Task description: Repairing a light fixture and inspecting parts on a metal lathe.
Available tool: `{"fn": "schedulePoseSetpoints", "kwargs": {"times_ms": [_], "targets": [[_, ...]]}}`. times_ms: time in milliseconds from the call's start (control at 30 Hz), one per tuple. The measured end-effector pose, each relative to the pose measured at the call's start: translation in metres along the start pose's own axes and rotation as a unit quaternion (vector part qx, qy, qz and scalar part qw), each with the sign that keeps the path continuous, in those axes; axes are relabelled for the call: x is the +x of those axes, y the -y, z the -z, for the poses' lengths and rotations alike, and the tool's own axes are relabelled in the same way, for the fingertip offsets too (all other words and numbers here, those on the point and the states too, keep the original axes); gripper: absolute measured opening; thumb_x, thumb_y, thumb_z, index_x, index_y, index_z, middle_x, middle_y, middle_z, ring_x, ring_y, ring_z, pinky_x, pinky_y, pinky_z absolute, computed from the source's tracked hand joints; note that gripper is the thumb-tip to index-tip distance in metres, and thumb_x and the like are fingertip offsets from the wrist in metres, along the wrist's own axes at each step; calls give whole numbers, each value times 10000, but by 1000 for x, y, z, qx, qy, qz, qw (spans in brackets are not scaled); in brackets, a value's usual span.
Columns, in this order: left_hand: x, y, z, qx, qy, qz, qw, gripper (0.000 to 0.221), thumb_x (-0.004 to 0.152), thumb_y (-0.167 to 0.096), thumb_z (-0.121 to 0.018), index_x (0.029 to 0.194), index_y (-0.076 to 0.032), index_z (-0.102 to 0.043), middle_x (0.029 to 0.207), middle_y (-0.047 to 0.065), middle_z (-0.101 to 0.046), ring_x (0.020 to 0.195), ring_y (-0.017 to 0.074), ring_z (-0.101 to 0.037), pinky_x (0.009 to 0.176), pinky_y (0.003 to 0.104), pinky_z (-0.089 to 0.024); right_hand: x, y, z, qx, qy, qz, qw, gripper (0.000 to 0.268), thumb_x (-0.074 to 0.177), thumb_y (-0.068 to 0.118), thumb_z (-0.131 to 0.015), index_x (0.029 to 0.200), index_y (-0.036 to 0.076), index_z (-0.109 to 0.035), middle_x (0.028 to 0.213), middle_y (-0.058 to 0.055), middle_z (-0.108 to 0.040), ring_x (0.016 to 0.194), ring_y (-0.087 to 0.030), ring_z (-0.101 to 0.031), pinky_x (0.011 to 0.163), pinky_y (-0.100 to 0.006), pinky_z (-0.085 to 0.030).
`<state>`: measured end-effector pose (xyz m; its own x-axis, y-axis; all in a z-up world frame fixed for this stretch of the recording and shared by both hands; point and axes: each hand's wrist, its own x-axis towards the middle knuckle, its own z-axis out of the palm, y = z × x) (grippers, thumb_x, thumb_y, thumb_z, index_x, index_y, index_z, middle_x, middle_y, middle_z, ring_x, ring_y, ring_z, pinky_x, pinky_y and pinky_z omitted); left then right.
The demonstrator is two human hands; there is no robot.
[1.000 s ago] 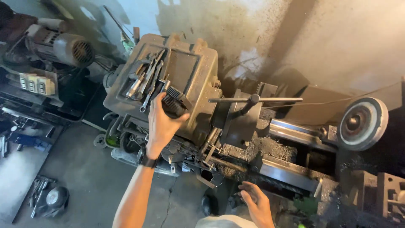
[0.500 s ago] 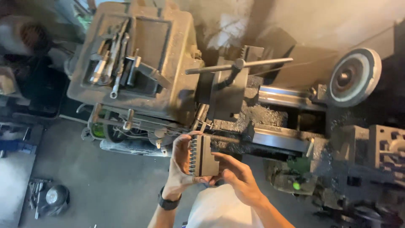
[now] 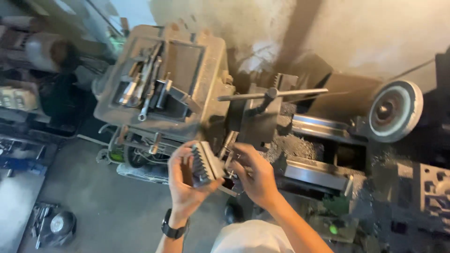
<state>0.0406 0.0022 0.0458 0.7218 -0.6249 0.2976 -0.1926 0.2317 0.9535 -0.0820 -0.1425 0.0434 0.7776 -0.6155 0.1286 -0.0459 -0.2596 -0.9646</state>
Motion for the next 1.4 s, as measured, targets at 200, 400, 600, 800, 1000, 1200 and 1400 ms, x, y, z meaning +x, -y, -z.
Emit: {"fn": "schedulePoseSetpoints", "kwargs": {"times_ms": [200,400,600,800,1000,1200,1400], "targets": [[3,-3,53,190,-143,-84,968,914,653,-45,-948,1406,-80,-430,1474,120,-479,1325,242,-534,1125,393,-481,149,18,-84,-274,-84,190,939,672,733,358,-859,1211,-36,-600,1136,-215,-630,1065,-411,-603,877,-456,-511],[24,5,76,262,-172,-102,944,923,627,-100,-970,1393,-57,-456,1404,125,-528,1290,261,-550,1130,390,-451,133,-12,-81,-272,-74,171,944,309,886,244,-832,1036,37,-658,999,-166,-670,994,-377,-658,867,-425,-533],[110,16,85,280,-27,-100,954,881,642,-115,-961,1393,-73,-503,1379,130,-591,1293,259,-587,1124,384,-465,-33,-70,-23,275,-33,-107,955,326,921,39,-708,1233,-4,-626,1091,-88,-692,965,-149,-660,818,-312,-564],[165,-4,100,323,150,-42,934,809,663,-154,-927,1367,-67,-540,1350,143,-635,1256,273,-618,1070,366,-473,-126,-164,26,465,-54,-259,845,382,974,212,-586,1291,0,-575,1051,-179,-684,796,-249,-655,603,-406,-583],[194,-6,100,394,265,-3,880,738,740,-179,-875,1388,-48,-548,1402,180,-607,1274,296,-606,1041,372,-467,-151,-152,49,543,-72,-241,801,542,1040,448,-418,1311,-8,-529,1132,-222,-676,858,-295,-669,632,-411,-579],[199,-18,98,387,293,174,857,788,750,-205,-822,1468,-114,-509,1400,124,-631,1252,246,-630,1045,367,-478,-153,-142,68,556,-88,-199,802,544,1062,394,-462,1356,-63,-491,1222,-234,-640,1010,-310,-648,830,-453,-563],[189,-17,107,418,309,59,852,747,754,-184,-812,1437,-77,-529,1612,80,-437,1399,267,-495,1058,410,-452,-149,-159,81,468,-88,-132,869,699,883,98,-775,1483,-108,-481,1275,-201,-640,1093,-272,-639,943,-409,-529]]}}
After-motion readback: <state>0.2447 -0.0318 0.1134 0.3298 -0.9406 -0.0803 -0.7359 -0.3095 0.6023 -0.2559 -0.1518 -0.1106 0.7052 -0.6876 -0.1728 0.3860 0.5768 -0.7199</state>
